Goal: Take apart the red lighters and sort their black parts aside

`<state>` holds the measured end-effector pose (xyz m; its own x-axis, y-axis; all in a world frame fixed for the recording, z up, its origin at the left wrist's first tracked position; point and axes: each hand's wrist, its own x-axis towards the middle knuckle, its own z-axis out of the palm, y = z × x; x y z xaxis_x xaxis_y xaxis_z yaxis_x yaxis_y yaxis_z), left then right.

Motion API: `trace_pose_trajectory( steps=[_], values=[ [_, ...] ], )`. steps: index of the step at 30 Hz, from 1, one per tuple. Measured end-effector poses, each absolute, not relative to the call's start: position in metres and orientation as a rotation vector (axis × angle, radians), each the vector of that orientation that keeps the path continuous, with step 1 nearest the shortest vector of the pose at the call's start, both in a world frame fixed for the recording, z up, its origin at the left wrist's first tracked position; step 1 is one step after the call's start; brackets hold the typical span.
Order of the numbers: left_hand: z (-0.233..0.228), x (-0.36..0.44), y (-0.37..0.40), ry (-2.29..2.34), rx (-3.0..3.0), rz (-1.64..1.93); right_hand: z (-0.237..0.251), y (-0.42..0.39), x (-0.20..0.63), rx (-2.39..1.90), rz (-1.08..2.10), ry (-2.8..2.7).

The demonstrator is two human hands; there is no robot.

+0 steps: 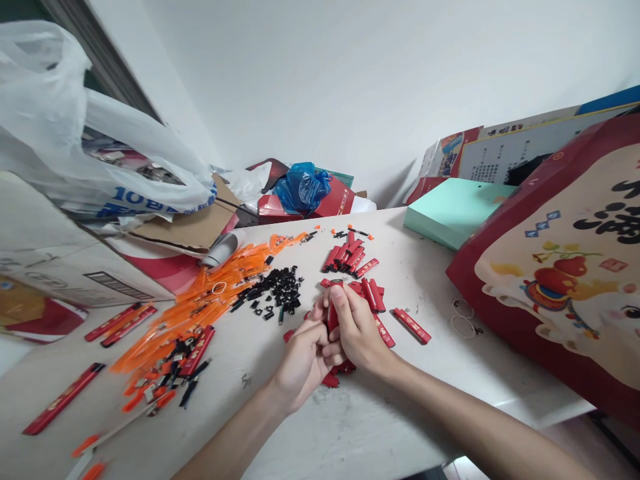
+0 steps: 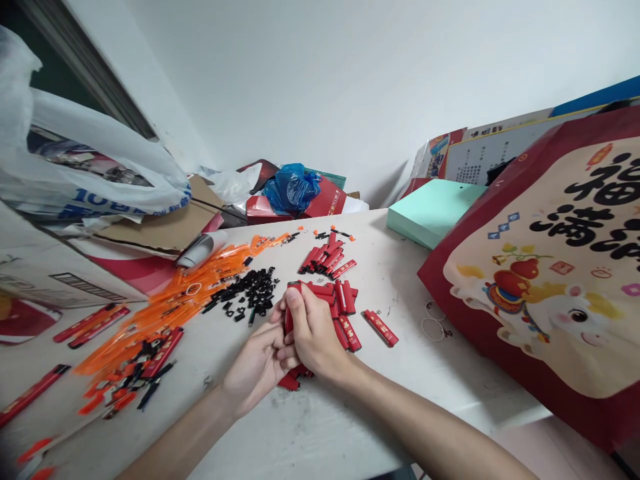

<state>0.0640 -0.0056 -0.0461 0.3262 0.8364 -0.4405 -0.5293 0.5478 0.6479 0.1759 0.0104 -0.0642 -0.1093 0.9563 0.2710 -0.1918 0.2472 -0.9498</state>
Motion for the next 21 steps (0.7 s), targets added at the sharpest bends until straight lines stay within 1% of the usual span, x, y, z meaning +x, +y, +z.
trace_pose_trajectory(
  steps=[5, 10, 21],
  values=[
    [-0.0395, 0.0595, -0.0016, 0.725, 0.434, 0.876, -0.0610, 0.0129, 0.1776, -0.893, 1.299, -1.096],
    [-0.0389, 0.0607, -0.0017, 0.721, 0.422, 0.877, -0.0595, 0.0160, 0.1766, -0.879, 1.389, -0.964],
    [-0.0380, 0.0627, -0.0039, 0.732, 0.493, 0.853, -0.0562, 0.0153, 0.1769, -0.863, 1.367, -0.967]
  ],
)
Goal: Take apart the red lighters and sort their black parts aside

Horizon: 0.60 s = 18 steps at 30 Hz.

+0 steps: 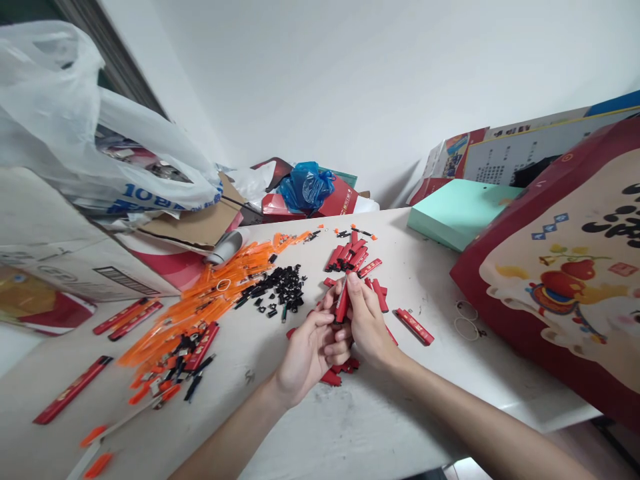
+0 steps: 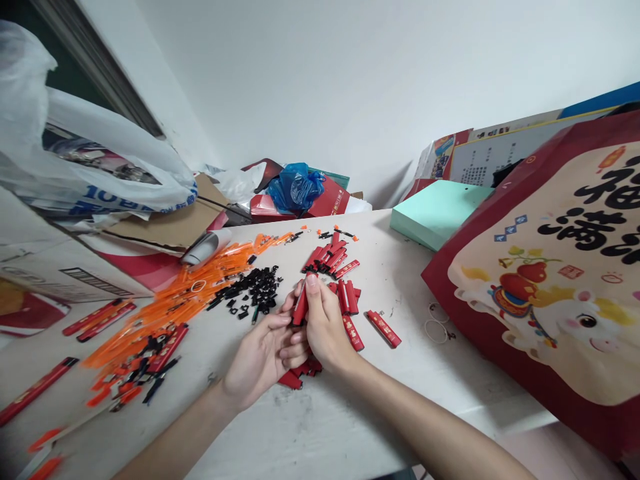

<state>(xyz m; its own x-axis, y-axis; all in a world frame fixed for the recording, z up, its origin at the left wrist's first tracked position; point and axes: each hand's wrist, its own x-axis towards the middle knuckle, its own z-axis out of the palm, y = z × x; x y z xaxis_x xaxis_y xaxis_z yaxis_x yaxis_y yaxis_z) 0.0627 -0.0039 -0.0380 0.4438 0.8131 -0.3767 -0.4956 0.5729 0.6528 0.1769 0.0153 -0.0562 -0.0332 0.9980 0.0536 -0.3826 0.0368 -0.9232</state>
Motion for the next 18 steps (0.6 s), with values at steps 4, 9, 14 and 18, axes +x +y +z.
trace_pose_trajectory(
  steps=[4, 9, 14, 18],
  values=[
    [-0.037, 0.063, -0.004, 0.729, 0.510, 0.846, -0.055, 0.015, 0.176, -0.855, 1.341, -0.971],
    [-0.043, 0.060, -0.003, 0.761, 0.584, 0.833, -0.056, 0.016, 0.177, -0.780, 1.368, -0.951],
    [-0.054, 0.056, -0.006, 0.928, 0.967, 0.889, -0.055, 0.019, 0.180, -0.677, 1.450, -0.825],
    [-0.059, 0.056, -0.007, 0.927, 1.197, 0.855, -0.051, 0.020, 0.183, -0.638, 1.445, -0.784]
  ],
)
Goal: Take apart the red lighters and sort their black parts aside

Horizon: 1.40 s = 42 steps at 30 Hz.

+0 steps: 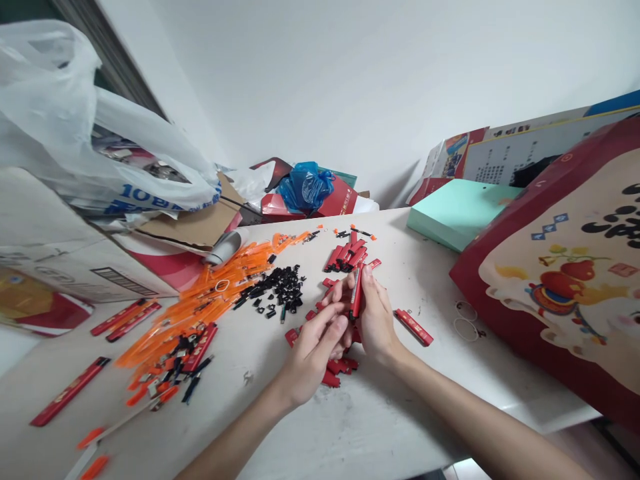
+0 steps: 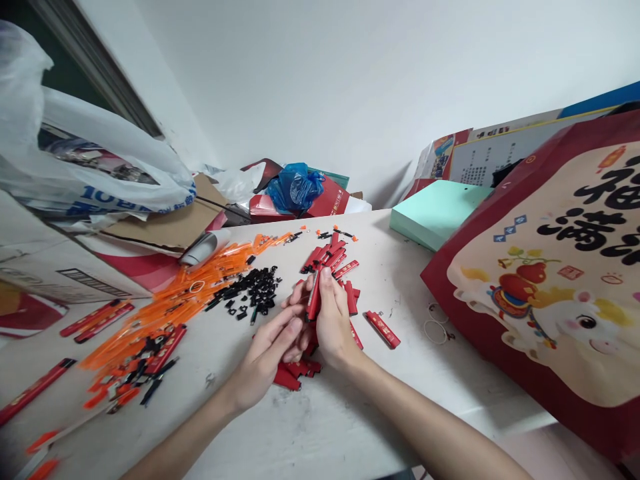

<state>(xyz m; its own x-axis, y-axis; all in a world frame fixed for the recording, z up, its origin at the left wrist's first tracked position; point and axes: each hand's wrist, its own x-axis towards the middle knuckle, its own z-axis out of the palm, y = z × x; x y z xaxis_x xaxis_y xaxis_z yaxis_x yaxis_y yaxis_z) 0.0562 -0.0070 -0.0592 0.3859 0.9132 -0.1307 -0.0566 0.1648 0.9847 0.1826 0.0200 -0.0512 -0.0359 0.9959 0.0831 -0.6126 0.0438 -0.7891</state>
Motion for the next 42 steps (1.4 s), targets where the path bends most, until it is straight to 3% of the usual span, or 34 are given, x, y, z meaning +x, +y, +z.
trace_pose_trajectory(
  steps=[25, 42],
  values=[
    [-0.053, 0.056, -0.007, 0.979, 1.325, 0.853, -0.054, 0.012, 0.179, -0.740, 1.311, -0.971],
    [-0.058, 0.059, -0.009, 0.975, 0.968, 0.865, -0.060, 0.012, 0.178, -0.904, 1.284, -1.048]
  ],
)
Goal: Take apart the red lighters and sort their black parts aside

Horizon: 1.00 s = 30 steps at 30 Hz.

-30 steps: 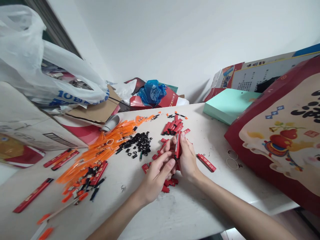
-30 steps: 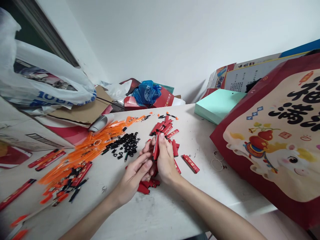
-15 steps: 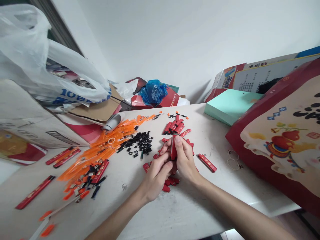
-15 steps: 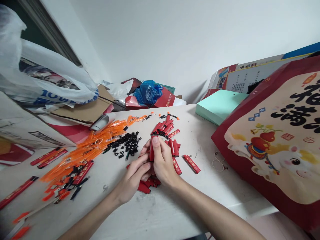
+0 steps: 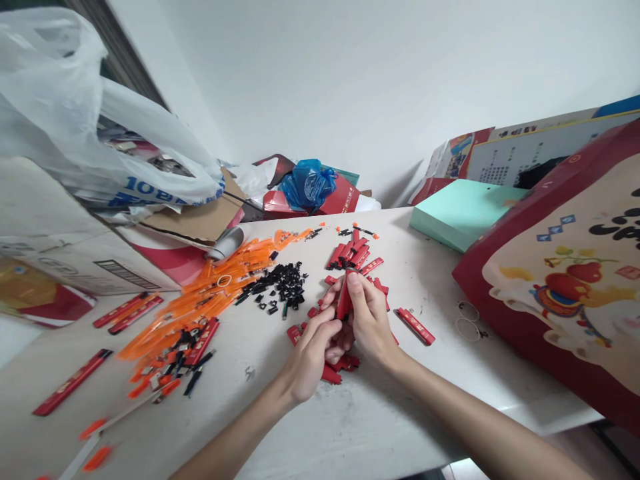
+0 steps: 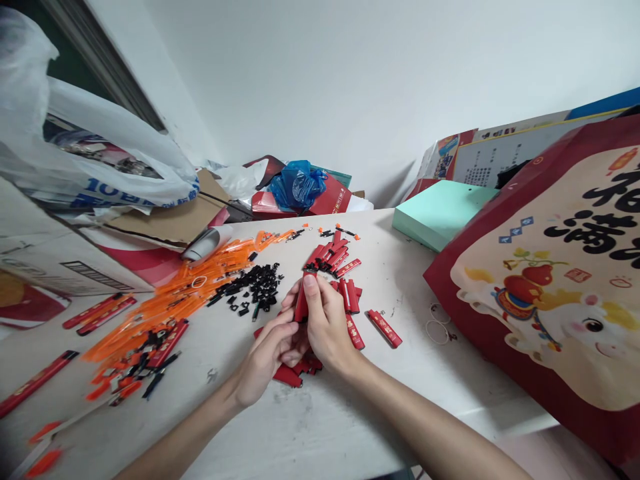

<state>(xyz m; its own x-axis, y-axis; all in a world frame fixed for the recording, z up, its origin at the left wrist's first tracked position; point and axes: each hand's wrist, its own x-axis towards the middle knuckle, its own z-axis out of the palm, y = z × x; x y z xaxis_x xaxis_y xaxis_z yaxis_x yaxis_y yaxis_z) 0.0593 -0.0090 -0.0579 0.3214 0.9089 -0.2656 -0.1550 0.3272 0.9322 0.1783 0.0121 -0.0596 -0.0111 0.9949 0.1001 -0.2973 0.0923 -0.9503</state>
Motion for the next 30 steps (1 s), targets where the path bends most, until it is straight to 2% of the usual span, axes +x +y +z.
trace_pose_trajectory(
  steps=[13, 30],
  values=[
    [-0.064, 0.067, -0.009, 1.065, 0.745, 0.958, -0.062, 0.011, 0.179, -0.982, 1.061, -1.146],
    [-0.070, 0.071, -0.012, 1.129, 0.722, 1.055, -0.066, 0.001, 0.172, -0.939, 0.967, -1.286]
  ],
)
